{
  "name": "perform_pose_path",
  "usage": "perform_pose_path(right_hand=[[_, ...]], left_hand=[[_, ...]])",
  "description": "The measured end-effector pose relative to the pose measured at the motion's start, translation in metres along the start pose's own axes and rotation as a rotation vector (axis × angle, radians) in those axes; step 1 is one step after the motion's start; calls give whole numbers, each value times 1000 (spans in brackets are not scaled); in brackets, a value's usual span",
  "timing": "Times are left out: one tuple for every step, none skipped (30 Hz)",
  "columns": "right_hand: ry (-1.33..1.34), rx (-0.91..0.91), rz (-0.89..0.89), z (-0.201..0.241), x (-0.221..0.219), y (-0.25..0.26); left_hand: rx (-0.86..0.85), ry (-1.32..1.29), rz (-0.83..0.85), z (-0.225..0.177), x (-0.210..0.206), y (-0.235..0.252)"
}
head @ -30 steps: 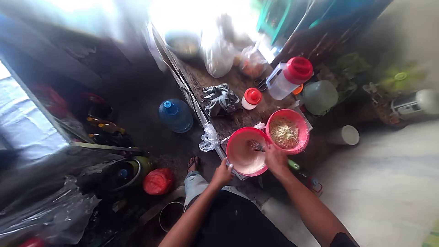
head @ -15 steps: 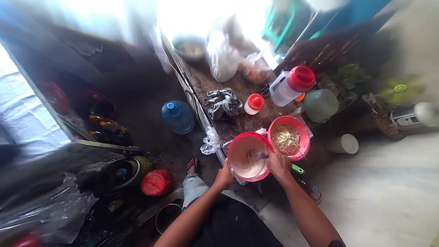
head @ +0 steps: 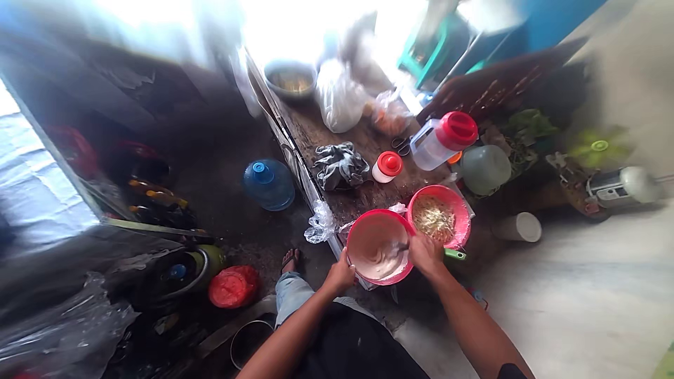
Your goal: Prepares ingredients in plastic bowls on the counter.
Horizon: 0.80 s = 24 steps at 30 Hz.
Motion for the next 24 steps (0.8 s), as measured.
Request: perform_pose_path(right_hand=[[35,-1,-26,3,2,3],[80,43,-8,11,-6,5],[106,108,48,20,-19,3],[104,149,99,24,-27,-2],[64,149,119,22,-27,-7],[10,111,107,15,-18,-9],[-28,59,66,8,-6,-7],[-29,17,16,5,3,-3],[17,11,-12,9,4,-1],[66,50,12,17,-4,0],[88,115,57,25,-17,-1],[82,164,95,28,-27,-4],[51,164,118,25,-29,-7],[13,121,108,16,-21,-8],[-20,60,66,7,-10,-5],[-23,8,10,3,-1,-2],[12,-7,-35,6,3,1],[64,22,-42,14,-2,1],[110,66,-11,22,-15,-2],[140,100,26,26,-29,-7],[152,98,61,22,-39,-12],[148,61,86,13,-43,-19],[135,7,95,2,-43,-26],[122,-38,99,-6,-44,-37]], left_hand=[[0,-7,2,1,0,0],[-1,-13,0,1,0,1],[0,-19,-1,1,0,1],[0,-18,-4,0,0,2],[-1,-10,-4,0,0,2],[0,-3,1,0,0,3],[2,-4,4,0,0,4],[6,-8,8,1,0,4],[10,-15,10,1,-1,4],[11,-24,8,1,-2,3],[10,-29,6,1,-2,3],[5,-28,5,0,-2,3],[1,-26,7,-1,-2,2],[-3,-25,10,0,-1,2],[-8,-28,14,0,0,2],[-11,-34,19,1,0,3],[-10,-43,22,1,0,3],[-4,-55,25,1,0,4],[1,-61,25,1,-1,4],[2,-63,21,1,-1,4],[-3,-61,17,-1,1,4],[-17,-53,13,-3,4,4],[-41,-45,4,-7,9,3],[-69,-37,-6,-11,14,1]])
Point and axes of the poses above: each hand's wrist, its own y-axis towards the middle knuckle, its own x-axis out of the back of the hand, z = x × y, the point moved 9 cm from there along y, towards the middle knuckle, and after that the axes turned 13 degrees about -z, right-handed, at the moved point
